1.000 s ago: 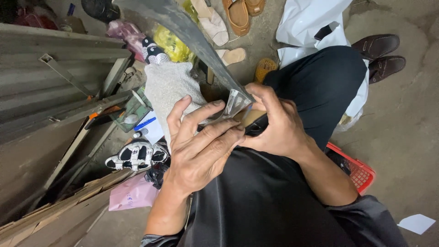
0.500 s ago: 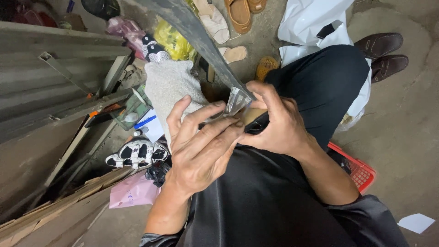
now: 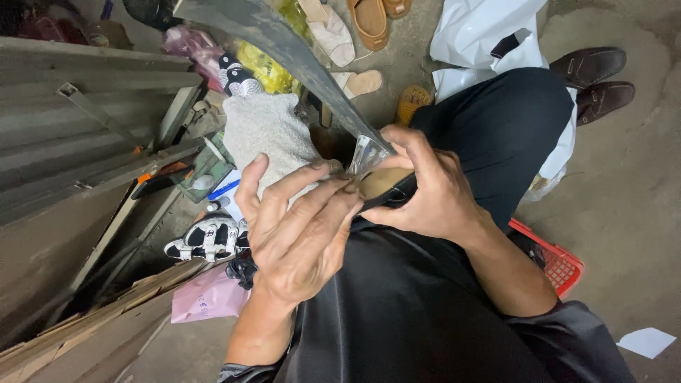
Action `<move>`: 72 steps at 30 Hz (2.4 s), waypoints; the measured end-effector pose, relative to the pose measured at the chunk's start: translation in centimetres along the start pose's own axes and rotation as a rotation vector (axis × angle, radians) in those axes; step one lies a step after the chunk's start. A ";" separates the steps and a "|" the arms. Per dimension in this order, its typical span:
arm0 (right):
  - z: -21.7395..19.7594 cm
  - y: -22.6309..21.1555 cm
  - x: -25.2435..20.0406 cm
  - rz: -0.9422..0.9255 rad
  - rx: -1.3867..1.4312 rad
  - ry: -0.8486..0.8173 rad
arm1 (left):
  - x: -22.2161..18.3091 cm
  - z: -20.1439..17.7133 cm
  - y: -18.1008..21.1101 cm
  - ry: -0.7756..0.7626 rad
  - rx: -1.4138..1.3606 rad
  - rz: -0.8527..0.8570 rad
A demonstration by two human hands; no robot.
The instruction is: Trimming excess rubber material from the sole of a shoe using a large knife
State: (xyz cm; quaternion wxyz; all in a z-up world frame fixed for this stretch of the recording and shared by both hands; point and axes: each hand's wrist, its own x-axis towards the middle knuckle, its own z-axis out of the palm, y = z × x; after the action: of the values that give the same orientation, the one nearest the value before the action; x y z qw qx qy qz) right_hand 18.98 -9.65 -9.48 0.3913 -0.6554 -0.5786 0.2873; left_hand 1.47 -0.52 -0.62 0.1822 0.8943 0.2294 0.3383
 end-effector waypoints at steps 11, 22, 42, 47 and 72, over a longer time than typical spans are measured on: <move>0.0 0.3 -0.2 0.004 0.013 -0.027 | -0.1 0.2 -0.1 0.009 -0.123 -0.048; 0.1 0.7 -0.4 -0.005 0.041 -0.042 | -0.1 0.1 -0.5 0.036 -0.096 -0.059; -0.3 1.1 -0.7 0.075 0.069 -0.112 | -0.3 0.0 -0.9 0.074 -0.095 -0.114; -0.1 1.3 -0.8 0.108 0.342 -0.034 | -1.1 0.1 -1.6 0.101 -0.192 -0.164; 1.0 2.5 -1.0 -0.116 0.232 -0.173 | -11.4 7.3 -0.1 0.137 -0.550 -0.530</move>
State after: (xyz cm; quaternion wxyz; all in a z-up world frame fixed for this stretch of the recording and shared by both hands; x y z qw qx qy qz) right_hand 19.33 -10.52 -12.22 0.4291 -0.5441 -0.6097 0.3848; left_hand -1.12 -7.74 -11.71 0.4803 0.6971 0.3649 0.3875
